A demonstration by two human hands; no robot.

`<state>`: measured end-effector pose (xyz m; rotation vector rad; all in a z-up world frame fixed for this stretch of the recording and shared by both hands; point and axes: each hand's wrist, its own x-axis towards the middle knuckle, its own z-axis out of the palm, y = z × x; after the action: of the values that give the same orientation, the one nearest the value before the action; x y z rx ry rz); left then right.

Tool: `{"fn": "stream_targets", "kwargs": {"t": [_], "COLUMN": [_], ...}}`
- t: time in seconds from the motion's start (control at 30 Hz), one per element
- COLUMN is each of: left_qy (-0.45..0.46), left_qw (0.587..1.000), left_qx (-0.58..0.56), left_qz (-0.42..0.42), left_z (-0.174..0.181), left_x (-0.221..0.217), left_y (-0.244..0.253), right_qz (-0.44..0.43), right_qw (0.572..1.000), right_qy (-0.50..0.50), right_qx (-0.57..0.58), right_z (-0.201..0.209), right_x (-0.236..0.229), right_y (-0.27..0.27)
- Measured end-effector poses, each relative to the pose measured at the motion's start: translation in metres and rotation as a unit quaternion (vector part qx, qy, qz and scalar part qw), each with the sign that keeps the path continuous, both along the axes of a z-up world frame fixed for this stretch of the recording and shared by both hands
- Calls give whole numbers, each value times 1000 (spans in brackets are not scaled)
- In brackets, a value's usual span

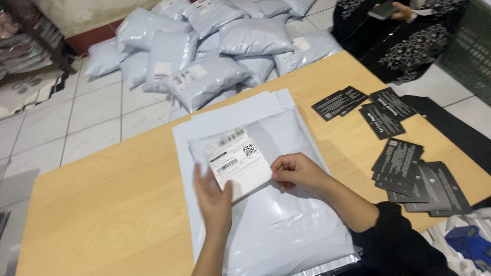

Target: The person folds black garments and places them into white poly mailers. They seal the mailers, affix shipping labels, and stack the completed packages on the table. The process is repeated for multiple items.

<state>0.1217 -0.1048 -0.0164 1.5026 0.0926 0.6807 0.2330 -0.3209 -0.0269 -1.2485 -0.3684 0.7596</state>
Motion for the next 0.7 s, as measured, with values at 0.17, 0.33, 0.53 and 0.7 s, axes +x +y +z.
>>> {"fn": "stream_targets", "kwargs": {"t": [0.17,0.33,0.53,0.7], "left_qy": [-78,-66,-73,-30], "left_qw": [901,896,899,925], "left_qx": [393,438,431,376], "left_qz": [169,2,-17,-33], "left_z": [19,25,25,12], "left_x": [-27,-33,-30,-31], "left_y": [-22,-38,-35,-32], "right_qz": [-10,68,113,105], "right_qw": [996,985,958,964], "right_qy": [-56,-152,-255,-228], "right_qx": [-71,-50,-71,-84], "right_z": [-4,-8,-4,8], "right_x": [1,-8,-20,-24], "right_y": [1,-1,-1,1]}}
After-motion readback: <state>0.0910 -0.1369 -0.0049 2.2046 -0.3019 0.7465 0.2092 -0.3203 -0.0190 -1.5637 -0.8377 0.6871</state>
